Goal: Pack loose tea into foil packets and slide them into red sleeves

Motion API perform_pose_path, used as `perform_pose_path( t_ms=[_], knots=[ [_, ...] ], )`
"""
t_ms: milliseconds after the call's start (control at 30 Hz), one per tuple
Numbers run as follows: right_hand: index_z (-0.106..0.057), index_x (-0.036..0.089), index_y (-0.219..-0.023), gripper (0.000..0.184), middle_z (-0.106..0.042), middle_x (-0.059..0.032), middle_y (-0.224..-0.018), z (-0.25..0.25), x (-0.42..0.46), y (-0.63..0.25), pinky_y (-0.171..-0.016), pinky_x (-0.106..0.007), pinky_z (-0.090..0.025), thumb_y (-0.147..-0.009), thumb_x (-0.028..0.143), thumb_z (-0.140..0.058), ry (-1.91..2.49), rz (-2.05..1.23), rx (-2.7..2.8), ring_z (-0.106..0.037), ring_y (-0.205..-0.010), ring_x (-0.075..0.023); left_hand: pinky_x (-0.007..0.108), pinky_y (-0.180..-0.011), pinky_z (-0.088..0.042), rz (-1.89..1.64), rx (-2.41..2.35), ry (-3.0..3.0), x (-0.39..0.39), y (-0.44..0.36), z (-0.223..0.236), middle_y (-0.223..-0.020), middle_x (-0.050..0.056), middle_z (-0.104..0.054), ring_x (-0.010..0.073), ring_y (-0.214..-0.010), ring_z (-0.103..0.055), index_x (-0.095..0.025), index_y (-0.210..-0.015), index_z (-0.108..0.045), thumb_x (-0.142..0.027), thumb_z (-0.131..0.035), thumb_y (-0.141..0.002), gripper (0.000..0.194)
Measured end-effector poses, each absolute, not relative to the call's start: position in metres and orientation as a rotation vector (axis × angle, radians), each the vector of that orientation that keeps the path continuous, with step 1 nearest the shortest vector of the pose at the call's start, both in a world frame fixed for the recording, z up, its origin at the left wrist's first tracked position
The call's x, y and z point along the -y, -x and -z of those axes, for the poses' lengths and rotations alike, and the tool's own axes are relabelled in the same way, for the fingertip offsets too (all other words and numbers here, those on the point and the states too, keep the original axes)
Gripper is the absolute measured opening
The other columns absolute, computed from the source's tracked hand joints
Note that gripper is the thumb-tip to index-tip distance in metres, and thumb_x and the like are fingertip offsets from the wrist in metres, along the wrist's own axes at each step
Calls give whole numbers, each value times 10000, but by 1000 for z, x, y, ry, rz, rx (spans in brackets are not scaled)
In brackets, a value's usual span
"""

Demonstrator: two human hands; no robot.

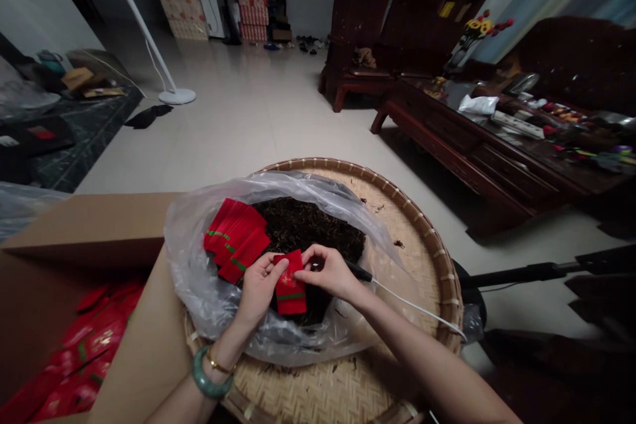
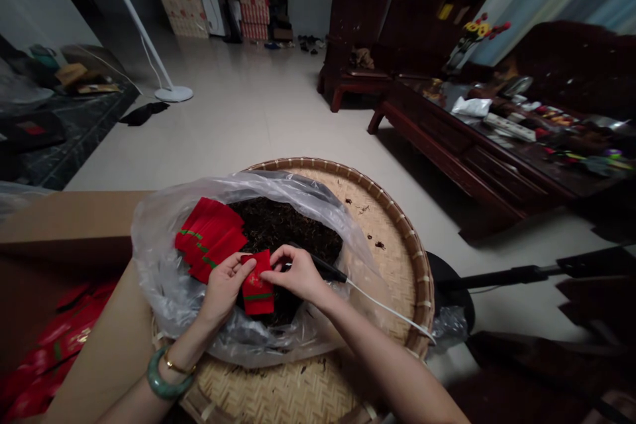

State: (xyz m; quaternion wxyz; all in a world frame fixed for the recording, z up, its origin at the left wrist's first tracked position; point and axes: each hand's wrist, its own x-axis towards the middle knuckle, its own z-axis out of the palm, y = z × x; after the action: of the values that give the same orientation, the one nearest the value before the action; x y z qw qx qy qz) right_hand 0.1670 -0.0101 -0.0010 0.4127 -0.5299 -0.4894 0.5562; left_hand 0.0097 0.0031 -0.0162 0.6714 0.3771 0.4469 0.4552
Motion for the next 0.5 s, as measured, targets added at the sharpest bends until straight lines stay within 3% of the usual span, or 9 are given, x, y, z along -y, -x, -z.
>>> perform_pose_path(
  t_ms=[267, 400, 500],
  knots=[
    [-634, 158, -625, 195, -598, 9, -603, 9, 11, -166, -530, -226, -371, -622, 322, -739, 1442, -1202, 1261, -493, -549, -101, 174, -531, -462, -1049, -1016, -897, -1, -10, 22, -593, -34, -654, 79, -519, -571, -135, -768, -628, -408, -738, -646, 318],
    [-604, 161, -625, 246, -588, 12, -622, 9, 8, -169, -535, -223, -388, -609, 353, -756, 1388, -1268, 1237, -495, -565, -96, 187, -526, -460, -1017, -1016, -905, -2, -10, 18, -567, -30, -650, 90, -507, -572, -134, -759, -626, -418, -737, -637, 329],
    [-599, 169, -758, 372, -571, 43, -640, 9, 5, -171, -505, -205, -396, -530, 376, -807, 1311, -1441, 1148, -484, -533, -75, 183, -498, -437, -946, -997, -918, -3, -10, 15, -556, -27, -650, 90, -486, -562, -133, -748, -622, -416, -743, -627, 331]
  ],
)
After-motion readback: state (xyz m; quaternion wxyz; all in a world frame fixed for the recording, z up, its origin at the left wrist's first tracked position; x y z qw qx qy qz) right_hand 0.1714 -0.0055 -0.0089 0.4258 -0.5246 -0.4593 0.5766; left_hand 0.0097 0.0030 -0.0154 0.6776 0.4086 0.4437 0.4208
